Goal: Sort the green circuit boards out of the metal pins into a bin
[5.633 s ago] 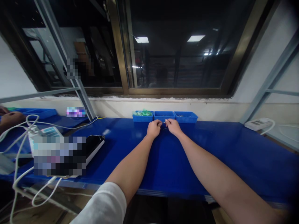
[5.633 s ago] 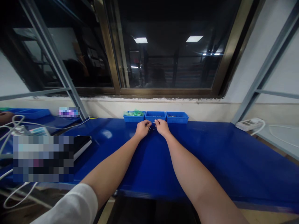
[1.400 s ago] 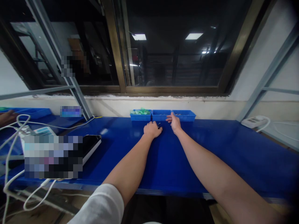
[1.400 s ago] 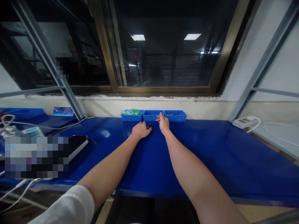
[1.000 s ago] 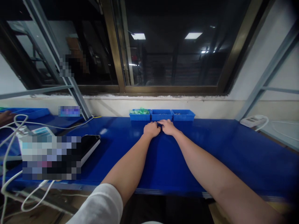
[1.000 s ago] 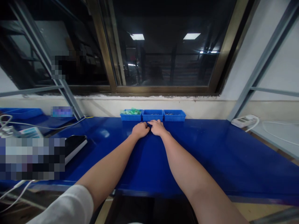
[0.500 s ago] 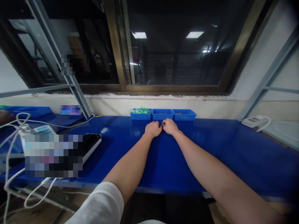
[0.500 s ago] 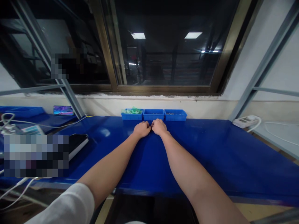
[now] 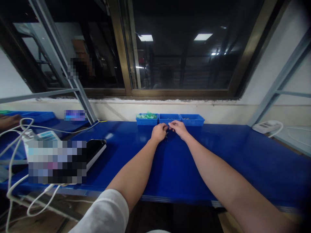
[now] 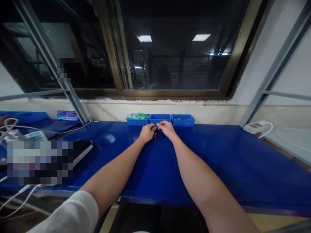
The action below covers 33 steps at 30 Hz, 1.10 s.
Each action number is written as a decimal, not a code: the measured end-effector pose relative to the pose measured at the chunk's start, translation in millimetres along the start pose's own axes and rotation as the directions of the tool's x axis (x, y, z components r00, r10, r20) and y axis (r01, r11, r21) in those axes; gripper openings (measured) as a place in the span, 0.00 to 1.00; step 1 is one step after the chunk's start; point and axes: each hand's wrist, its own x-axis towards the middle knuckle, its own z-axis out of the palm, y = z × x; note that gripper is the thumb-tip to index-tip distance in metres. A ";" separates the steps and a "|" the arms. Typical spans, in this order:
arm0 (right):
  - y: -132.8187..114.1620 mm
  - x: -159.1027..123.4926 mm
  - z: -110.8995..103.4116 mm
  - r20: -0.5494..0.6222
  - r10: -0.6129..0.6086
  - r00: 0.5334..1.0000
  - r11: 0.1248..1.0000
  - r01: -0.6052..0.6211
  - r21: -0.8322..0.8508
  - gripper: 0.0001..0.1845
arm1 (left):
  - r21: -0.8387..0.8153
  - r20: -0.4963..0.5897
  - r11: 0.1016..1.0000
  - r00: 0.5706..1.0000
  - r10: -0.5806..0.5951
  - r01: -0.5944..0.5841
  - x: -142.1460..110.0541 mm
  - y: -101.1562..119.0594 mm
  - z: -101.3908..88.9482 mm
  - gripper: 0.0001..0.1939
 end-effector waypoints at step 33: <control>11.6 4.9 -2.7 -0.162 -0.152 0.975 0.939 0.091 -0.332 0.10 | 0.183 0.396 0.982 0.918 -0.036 -0.040 -7.1 14.0 8.5 0.35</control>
